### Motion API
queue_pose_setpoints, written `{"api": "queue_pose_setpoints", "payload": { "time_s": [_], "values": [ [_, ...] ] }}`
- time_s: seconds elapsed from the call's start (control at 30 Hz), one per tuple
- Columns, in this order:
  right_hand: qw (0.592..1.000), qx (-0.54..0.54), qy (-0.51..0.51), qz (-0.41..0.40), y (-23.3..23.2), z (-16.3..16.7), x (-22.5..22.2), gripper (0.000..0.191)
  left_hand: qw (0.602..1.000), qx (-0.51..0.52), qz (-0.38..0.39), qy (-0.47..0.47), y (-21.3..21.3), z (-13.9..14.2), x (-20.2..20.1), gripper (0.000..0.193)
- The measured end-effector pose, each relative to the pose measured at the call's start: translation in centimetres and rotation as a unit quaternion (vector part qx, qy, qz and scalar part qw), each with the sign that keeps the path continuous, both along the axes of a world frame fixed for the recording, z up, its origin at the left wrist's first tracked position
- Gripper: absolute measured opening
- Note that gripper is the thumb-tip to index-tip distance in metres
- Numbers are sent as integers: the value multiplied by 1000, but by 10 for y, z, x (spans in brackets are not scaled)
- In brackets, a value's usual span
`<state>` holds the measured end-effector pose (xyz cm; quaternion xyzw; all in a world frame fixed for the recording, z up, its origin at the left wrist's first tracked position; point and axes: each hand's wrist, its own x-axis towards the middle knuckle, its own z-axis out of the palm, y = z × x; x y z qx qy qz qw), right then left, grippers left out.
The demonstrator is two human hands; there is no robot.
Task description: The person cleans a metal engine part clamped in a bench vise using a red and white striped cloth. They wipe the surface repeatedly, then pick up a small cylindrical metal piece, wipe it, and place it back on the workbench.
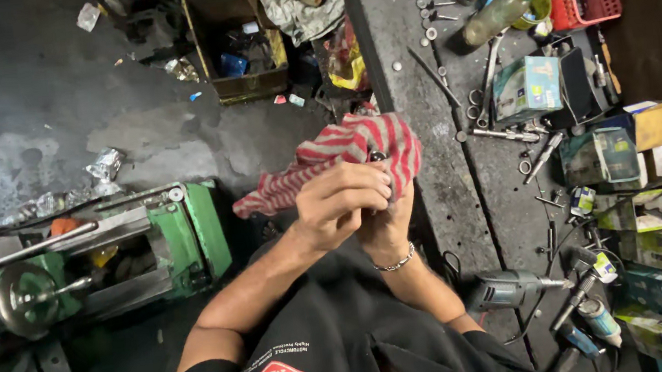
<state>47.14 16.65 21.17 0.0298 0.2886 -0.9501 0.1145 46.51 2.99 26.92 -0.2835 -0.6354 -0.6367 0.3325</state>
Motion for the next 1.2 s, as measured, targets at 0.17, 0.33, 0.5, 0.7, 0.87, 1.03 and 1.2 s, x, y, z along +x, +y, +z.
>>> {"api": "queue_pose_setpoints", "payload": {
  "time_s": [0.17,0.33,0.5,0.7,0.87,1.03,1.2],
  "values": [
    [952,-242,-146,118,5,-10,3,33,990,-18,-137,31,-20,9,10,18],
    [980,131,-151,1,14,-20,3,51,992,-6,-115,54,-28,6,23,21],
    [997,-23,-69,4,12,-31,14,44,998,57,-10,29,-26,-14,12,25],
    [992,-2,-122,16,1,-27,-4,49,999,39,-32,19,-21,-27,-17,28],
    [993,40,-104,42,-7,-24,-54,52,997,-5,-70,20,-25,-22,-61,29],
    [997,59,-58,6,3,-29,-118,55,984,-35,-174,18,-25,-4,-127,32],
    [993,88,7,-80,43,-33,-186,58,946,-67,-315,-32,-22,0,-188,42]
  ]
}}
